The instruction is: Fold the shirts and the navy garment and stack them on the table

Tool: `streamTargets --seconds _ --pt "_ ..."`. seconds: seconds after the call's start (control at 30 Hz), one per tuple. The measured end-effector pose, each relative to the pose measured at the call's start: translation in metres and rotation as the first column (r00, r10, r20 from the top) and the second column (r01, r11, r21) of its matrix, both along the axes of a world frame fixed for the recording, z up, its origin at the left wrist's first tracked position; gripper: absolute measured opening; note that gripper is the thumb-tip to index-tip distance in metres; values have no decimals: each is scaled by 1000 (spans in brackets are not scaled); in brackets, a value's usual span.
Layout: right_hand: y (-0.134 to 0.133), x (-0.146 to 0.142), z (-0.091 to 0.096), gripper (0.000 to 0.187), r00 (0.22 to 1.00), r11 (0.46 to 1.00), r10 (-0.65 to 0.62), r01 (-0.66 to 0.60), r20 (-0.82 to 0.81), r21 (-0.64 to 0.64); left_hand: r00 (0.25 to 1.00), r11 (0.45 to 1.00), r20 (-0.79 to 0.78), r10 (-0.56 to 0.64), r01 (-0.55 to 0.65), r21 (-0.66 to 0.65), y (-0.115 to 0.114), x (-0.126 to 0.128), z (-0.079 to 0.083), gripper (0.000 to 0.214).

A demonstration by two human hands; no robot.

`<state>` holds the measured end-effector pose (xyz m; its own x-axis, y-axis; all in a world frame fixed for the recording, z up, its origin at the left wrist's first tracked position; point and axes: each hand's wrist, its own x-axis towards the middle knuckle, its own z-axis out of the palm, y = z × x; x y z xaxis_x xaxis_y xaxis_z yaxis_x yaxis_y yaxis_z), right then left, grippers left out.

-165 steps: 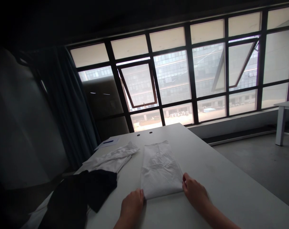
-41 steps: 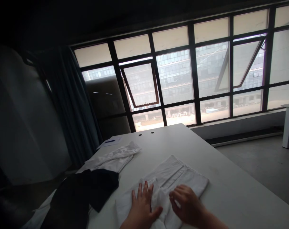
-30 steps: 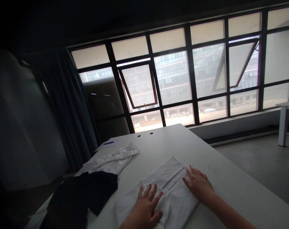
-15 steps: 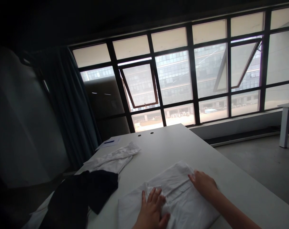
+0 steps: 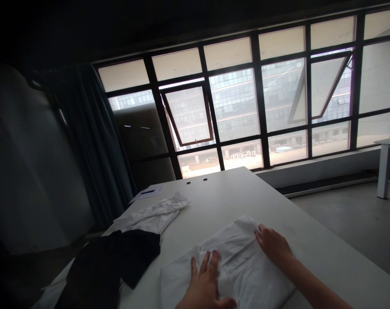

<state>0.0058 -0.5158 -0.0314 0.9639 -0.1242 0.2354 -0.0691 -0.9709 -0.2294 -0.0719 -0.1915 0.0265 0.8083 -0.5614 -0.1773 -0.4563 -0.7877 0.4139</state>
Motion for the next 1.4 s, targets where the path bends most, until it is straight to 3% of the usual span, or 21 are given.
streamTargets --seconds 0.13,0.27,0.37,0.5,0.7,0.77,0.8,0.87,0.93,0.97,1.07,1.17,1.2,1.27,1.33,1.4 --pt "-6 2 0 46 999 998 20 -18 -32 61 1000 1000 -3 5 -5 -22 4 1 -3 117" --pt "-11 2 -3 41 999 995 41 -39 -26 87 997 995 56 46 -41 -89 7 1 -5 120" --pt "-17 4 -4 40 999 991 40 -40 -3 126 992 995 121 47 -36 -91 8 2 -1 106" --pt "-36 11 0 41 999 961 33 -34 9 274 990 999 139 -19 25 -41 7 4 5 85" --pt "-61 21 24 46 996 907 83 -80 10 414 990 993 82 -118 119 0 3 6 -8 78" --pt "-63 19 38 49 989 798 147 -110 -14 593 989 992 84 -124 125 -9 2 6 -10 79" --pt "-62 17 46 51 981 694 194 -113 -33 711 988 991 81 -131 132 -18 1 6 -10 80" --pt "-55 8 67 52 952 424 302 -83 -54 902 988 990 72 -135 138 -34 -2 4 -4 81" --pt "-41 -2 93 52 917 229 398 -56 -41 972 990 990 63 -129 131 -44 -4 2 4 83" --pt "-32 -6 107 51 902 178 432 -56 -27 982 990 990 59 -125 128 -52 -5 0 8 84" --pt "3 -15 146 45 876 132 482 -85 11 988 991 986 47 -122 127 -110 -8 -2 9 84" --pt "46 -17 170 37 870 74 489 -106 56 992 999 948 36 -4 15 -317 -8 7 -4 73" --pt "62 -16 173 35 870 69 488 -115 67 991 998 892 -8 70 -66 -447 -7 13 -10 69" --pt "97 -16 169 29 875 139 481 -148 64 979 965 682 -182 190 -263 -682 0 28 -19 67" --pt "134 -19 153 21 886 330 463 -197 23 923 911 489 -355 209 -412 -769 12 44 -22 74" --pt "169 -26 130 17 898 546 438 -243 -27 802 858 388 -469 209 -514 -766 27 55 -19 83"
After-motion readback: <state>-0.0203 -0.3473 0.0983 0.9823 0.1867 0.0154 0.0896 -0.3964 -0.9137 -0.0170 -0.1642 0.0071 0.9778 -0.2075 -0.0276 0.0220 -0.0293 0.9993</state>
